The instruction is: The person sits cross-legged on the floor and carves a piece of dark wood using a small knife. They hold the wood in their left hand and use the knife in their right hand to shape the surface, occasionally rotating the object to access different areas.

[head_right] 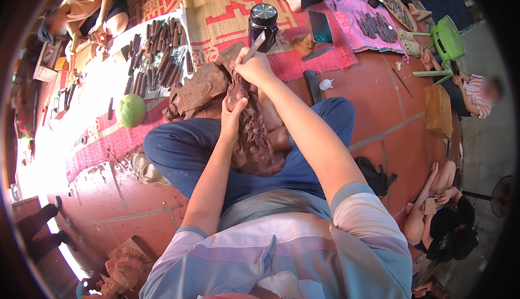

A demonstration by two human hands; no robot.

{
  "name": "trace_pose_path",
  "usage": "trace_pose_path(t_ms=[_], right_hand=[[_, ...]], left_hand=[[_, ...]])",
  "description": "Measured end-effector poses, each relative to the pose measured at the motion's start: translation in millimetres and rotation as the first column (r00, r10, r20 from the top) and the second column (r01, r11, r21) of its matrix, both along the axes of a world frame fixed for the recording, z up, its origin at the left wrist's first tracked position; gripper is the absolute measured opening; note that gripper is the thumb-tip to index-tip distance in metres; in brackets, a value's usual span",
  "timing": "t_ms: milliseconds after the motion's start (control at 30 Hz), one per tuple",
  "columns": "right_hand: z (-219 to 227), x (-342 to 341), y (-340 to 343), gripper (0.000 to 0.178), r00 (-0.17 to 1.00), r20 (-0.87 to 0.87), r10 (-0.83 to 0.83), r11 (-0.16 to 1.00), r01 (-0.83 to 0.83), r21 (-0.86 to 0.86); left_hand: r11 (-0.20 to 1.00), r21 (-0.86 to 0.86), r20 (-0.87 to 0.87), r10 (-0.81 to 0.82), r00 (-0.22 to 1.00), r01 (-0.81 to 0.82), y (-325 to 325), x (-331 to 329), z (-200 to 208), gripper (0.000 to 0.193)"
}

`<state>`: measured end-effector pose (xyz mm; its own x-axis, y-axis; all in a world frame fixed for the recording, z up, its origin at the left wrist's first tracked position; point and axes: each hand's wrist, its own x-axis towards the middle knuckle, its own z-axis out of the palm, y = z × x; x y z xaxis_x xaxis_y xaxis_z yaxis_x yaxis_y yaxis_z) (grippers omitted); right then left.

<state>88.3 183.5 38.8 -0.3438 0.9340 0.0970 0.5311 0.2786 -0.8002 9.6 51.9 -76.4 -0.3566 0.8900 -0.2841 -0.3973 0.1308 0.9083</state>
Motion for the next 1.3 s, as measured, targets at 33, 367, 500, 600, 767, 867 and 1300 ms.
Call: trace_pose_path(t_ms=[33,367,500,600,767,867,1300], right_hand=[[-7.8,-2.1,1.2,0.01,0.998,-0.044,0.039,0.999,-0.038,0.04],[-14.6,-9.4,-0.6,0.013,0.999,-0.019,0.047,0.97,-0.042,0.239],[-17.1,5.5,24.7,0.013,0.993,-0.116,-0.005,0.997,-0.004,-0.075],[-17.1,9.0,29.0,0.012,0.993,-0.106,0.044,0.999,-0.046,-0.019],[-23.1,13.0,23.1,0.014,0.984,-0.119,0.13,0.988,-0.119,0.094],[-20.3,18.8,21.1,0.016,0.986,-0.143,0.084,0.996,-0.085,0.005],[-38.3,26.1,18.3,0.018,0.938,-0.317,0.139,0.99,-0.126,0.061]], left_hand=[[1.0,0.002,0.006,0.0,1.0,0.0,0.3,0.1,-0.5,0.089],[1.0,-0.015,-0.039,0.0,0.999,-0.001,2.7,-0.9,-10.1,0.093],[0.999,-0.044,-0.044,-0.016,0.999,0.014,3.6,0.6,-10.4,0.093],[0.999,-0.035,-0.015,-0.001,1.0,0.001,2.9,1.6,-10.6,0.091],[0.998,-0.056,-0.06,-0.017,0.998,0.014,2.9,-1.6,-0.1,0.09],[0.998,-0.06,-0.056,-0.005,0.998,0.001,1.8,1.8,-4.0,0.09],[0.998,-0.058,-0.022,-0.02,1.0,0.019,3.5,0.2,-5.1,0.092]])
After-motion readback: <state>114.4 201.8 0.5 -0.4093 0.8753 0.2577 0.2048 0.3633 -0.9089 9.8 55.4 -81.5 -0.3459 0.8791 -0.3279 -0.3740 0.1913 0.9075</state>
